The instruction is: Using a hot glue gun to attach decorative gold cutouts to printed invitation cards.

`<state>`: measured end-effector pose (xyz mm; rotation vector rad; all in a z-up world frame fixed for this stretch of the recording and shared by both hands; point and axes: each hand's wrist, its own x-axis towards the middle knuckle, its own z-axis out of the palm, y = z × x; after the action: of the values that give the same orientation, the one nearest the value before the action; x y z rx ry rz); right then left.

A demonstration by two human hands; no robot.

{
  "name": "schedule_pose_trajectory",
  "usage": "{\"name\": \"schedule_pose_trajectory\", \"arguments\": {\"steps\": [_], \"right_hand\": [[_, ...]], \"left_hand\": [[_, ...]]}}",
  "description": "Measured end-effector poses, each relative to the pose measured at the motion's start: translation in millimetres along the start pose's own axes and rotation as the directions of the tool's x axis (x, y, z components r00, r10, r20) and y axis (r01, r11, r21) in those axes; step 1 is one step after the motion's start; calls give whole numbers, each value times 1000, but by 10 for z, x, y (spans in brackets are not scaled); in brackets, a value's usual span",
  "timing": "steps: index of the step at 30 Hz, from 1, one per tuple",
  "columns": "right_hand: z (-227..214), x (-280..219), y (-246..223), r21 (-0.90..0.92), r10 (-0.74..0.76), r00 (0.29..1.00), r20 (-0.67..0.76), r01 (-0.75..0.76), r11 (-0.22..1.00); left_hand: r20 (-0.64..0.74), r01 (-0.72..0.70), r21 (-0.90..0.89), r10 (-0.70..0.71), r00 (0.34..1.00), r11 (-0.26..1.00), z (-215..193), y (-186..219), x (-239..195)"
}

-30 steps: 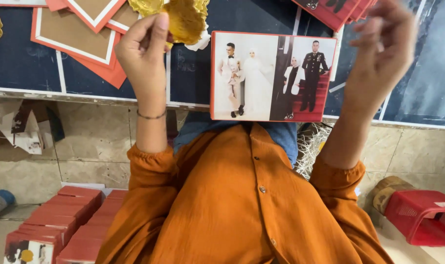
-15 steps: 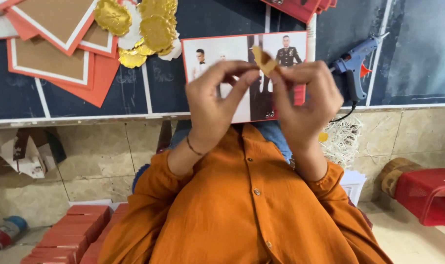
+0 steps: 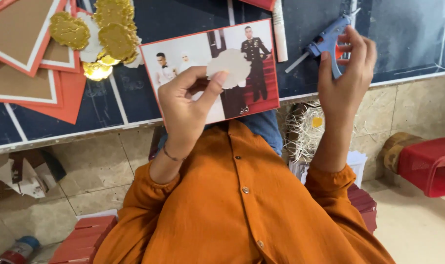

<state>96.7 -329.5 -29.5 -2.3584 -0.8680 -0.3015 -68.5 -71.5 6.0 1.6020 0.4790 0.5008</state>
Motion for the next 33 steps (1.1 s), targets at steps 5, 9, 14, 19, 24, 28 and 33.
{"name": "schedule_pose_trajectory", "arguments": {"steps": [5, 9, 14, 19, 24, 28, 33], "right_hand": [[69, -130, 732, -336, 249, 924, 291, -145, 931], [-30, -118, 776, -202, 201, 946, 255, -151, 968], [-357, -134, 215, 485, 323, 923, 208, -384, 786], [-289, -301, -85, 804, 242, 960, 137, -251, 539], [-110, -442, -595, 598, 143, 980, 137, -197, 777], [-180, -186, -1114, 381, 33, 992, 119, -77, 921], [-143, -187, -1115, 326, 19, 994, 103, -52, 944]], "left_hand": [[25, -32, 56, 31, 999, 998, -26, 35, 34], [48, -73, 90, 69, 997, 993, -40, 133, 28], [46, -109, 154, 103, 994, 982, -70, 193, 1], [42, -142, 172, 137, 990, 975, -70, 223, -3], [33, -183, 194, 180, 983, 964, -85, 246, -23], [34, -210, 197, 207, 978, 958, -102, 252, -22], [26, -212, 182, 211, 977, 960, -118, 256, -32]]}}
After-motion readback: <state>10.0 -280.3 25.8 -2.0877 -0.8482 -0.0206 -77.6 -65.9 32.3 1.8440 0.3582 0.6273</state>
